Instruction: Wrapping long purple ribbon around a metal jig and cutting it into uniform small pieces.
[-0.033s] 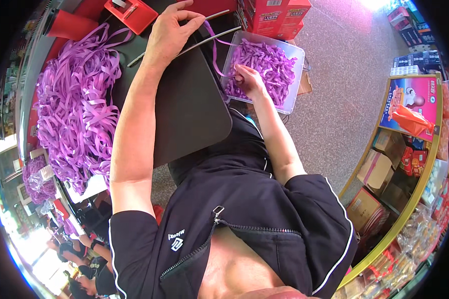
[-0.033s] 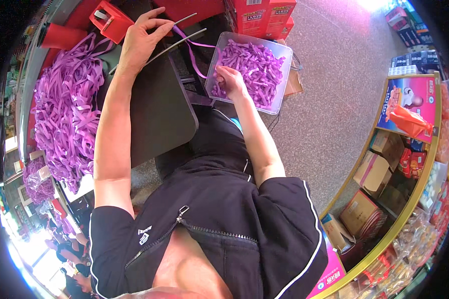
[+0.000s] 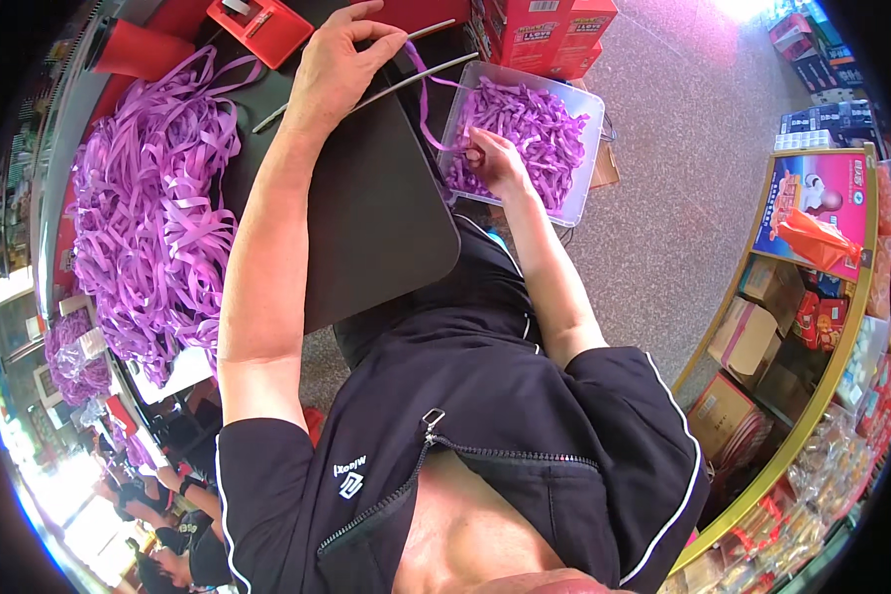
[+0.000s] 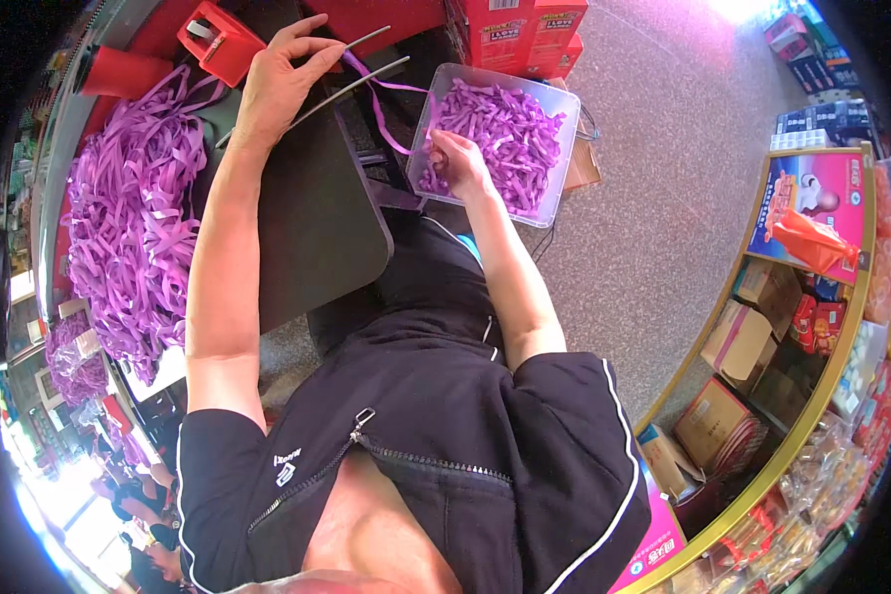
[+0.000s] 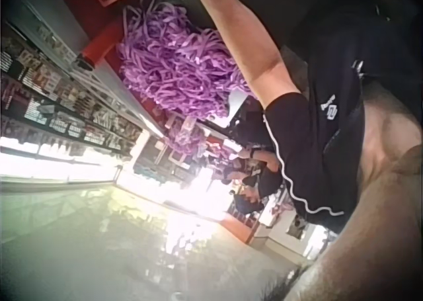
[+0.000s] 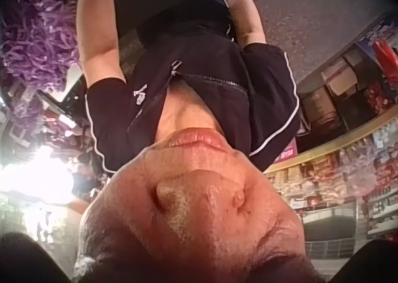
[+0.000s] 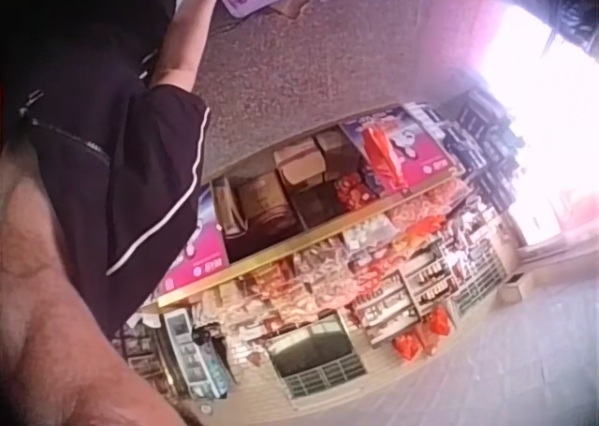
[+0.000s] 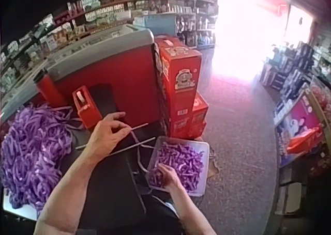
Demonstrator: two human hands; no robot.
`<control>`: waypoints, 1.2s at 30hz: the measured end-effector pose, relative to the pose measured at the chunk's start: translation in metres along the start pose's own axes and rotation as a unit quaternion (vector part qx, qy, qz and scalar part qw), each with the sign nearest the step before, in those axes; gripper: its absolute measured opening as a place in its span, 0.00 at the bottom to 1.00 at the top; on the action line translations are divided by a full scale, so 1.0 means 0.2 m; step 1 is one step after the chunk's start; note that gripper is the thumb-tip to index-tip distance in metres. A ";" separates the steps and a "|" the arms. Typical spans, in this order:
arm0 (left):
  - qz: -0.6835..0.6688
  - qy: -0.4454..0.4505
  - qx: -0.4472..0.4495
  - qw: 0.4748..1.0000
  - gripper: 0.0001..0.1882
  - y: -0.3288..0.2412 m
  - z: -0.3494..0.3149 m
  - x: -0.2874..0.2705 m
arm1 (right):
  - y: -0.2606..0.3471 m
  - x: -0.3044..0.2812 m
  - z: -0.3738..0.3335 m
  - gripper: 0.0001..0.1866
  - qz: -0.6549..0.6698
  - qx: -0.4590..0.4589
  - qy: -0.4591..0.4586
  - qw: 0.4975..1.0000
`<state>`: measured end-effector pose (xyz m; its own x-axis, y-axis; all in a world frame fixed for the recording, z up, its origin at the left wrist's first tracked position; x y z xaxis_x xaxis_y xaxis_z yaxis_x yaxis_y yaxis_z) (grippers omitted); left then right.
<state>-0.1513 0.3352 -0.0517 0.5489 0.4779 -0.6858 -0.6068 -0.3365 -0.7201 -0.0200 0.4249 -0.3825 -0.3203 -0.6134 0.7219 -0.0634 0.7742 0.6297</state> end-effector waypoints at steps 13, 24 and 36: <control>0.004 0.001 -0.002 1.000 0.11 0.00 0.01 0.00 | -0.01 -0.13 -0.04 0.16 -0.077 -0.017 -0.080 0.994; 0.000 0.000 -0.008 1.000 0.11 0.01 0.00 0.01 | -0.04 0.13 -0.08 0.17 0.151 0.030 0.145 0.977; -0.008 0.007 -0.002 1.000 0.11 -0.01 0.01 0.01 | -0.04 0.02 -0.06 0.13 0.048 -0.018 0.049 0.997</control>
<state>-0.1501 0.3385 -0.0525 0.5666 0.4714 -0.6759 -0.5961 -0.3319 -0.7311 -0.0086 0.4144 -0.3813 -0.2290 -0.5500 0.8032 -0.0026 0.8254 0.5645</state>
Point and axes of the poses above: each hand's wrist, its own z-axis towards the middle knuckle, its own x-axis out of the palm, y = z × x, the point moved 10 cm from there along z, towards the middle knuckle, and after that the axes turned 13 degrees about y, right-handed, at the moved point
